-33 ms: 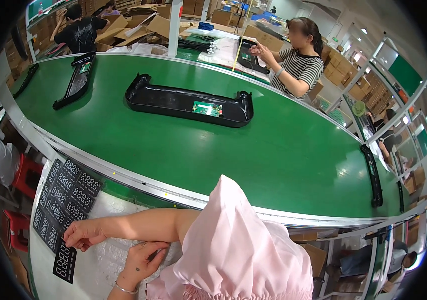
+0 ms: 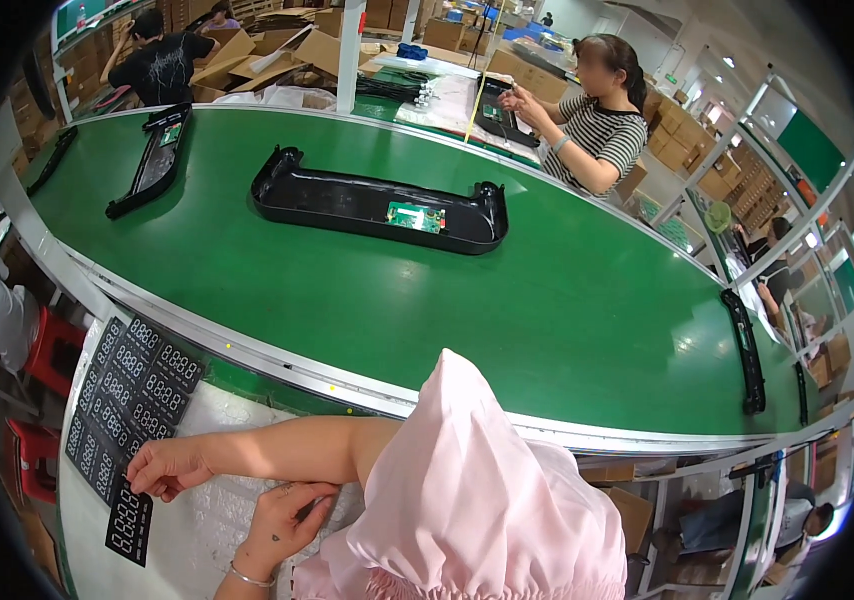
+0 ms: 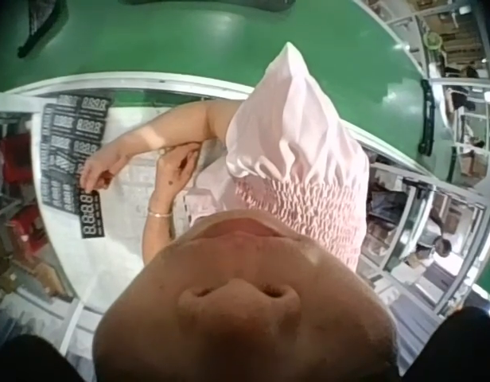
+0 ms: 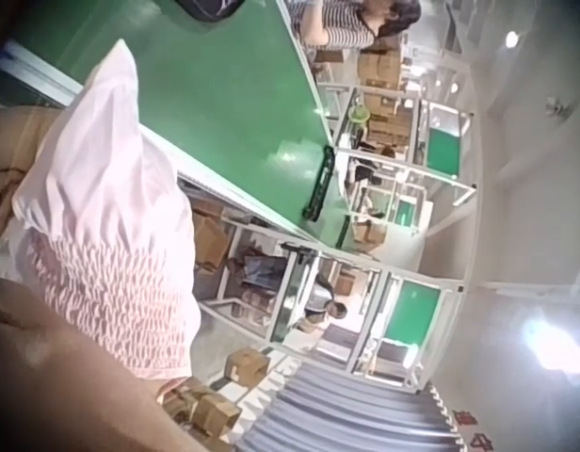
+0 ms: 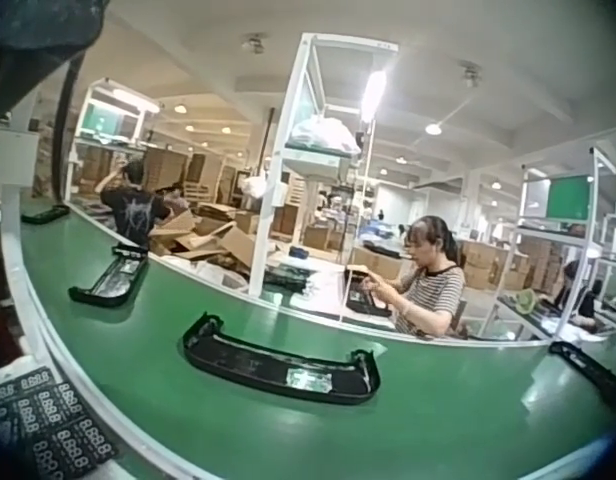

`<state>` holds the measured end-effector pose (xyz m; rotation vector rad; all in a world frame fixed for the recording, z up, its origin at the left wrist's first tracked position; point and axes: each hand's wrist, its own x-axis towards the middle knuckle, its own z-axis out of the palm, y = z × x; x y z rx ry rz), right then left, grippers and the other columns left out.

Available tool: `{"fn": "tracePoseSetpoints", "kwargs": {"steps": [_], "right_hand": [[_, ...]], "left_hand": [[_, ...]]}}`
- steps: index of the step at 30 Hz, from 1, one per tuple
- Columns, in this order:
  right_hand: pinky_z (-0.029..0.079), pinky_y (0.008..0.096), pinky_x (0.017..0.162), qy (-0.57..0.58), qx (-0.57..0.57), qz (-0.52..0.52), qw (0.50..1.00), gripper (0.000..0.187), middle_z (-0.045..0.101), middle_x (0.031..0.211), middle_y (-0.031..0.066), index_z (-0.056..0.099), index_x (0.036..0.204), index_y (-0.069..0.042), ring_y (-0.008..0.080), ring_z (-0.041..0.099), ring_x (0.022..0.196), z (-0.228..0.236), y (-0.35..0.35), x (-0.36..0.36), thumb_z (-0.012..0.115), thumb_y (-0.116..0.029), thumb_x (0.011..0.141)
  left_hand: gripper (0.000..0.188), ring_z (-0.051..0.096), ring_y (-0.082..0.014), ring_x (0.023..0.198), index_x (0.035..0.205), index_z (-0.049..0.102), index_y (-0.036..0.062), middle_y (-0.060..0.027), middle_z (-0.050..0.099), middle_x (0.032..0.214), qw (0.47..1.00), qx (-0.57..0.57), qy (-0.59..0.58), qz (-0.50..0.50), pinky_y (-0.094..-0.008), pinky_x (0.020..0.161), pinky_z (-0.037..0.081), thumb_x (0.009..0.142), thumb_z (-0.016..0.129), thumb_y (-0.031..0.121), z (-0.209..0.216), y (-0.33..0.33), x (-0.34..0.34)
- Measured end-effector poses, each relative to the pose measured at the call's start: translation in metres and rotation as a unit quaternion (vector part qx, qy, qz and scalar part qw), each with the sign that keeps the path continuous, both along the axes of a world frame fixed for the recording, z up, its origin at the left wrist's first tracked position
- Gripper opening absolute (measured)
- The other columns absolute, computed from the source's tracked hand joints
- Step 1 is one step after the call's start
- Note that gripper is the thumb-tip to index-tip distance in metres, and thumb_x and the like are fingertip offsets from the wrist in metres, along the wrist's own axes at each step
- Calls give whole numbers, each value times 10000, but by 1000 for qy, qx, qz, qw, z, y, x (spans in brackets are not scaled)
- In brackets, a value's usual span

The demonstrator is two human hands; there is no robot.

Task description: Applying display label stickers to plastic electronic device covers on a factory assembly line.

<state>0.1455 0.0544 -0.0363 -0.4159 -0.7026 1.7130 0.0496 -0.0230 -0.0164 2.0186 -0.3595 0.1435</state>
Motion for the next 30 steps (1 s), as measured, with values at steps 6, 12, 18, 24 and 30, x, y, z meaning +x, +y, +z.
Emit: {"fn": "tracePoseSetpoints", "kwargs": {"steps": [6, 12, 18, 24, 30], "right_hand": [[414, 272, 544, 0, -26, -20, 999, 103, 483, 614, -60, 608, 805, -129, 65, 435, 542, 1, 0, 0, 708, -138, 826], [445, 263, 546, -4, -36, -26, 999, 99, 546, 637, -47, 626, 813, -123, 62, 484, 546, 1, 1, 0, 725, -121, 807], [442, 254, 522, 100, -27, -99, 990, 126, 543, 619, -36, 579, 795, -120, 94, 509, 534, -6, 8, 20, 678, -173, 853], [413, 205, 535, 349, 41, -336, 874, 226, 442, 585, -65, 531, 788, -160, 70, 470, 541, 8, 1, 131, 585, -331, 925], [402, 219, 511, 282, 23, -311, 907, 234, 398, 561, -51, 505, 733, -162, 79, 455, 526, -13, 13, 118, 607, -264, 917]], "left_hand": [[159, 644, -216, 637, 928, 678, 50, -78, 692, 884, 1000, 18, 11, -8, -305, 587, 527, 774, 670, 13, 4, 1, 0], [164, 634, -229, 650, 910, 682, 31, -105, 679, 839, 1000, 8, 3, 1, -291, 603, 508, 752, 679, -11, 7, 0, 1], [156, 657, -242, 701, 928, 673, 58, -78, 688, 880, 999, 28, 15, -20, -324, 626, 534, 777, 665, 18, 6, 1, 2], [172, 634, -223, 640, 939, 675, 41, -104, 679, 847, 998, 30, 43, -24, -294, 577, 505, 771, 666, 6, 11, 8, 0], [168, 656, -258, 721, 935, 676, 43, -119, 681, 897, 1000, 18, 6, -25, -310, 638, 526, 775, 652, 1, -3, 4, 6]]}}
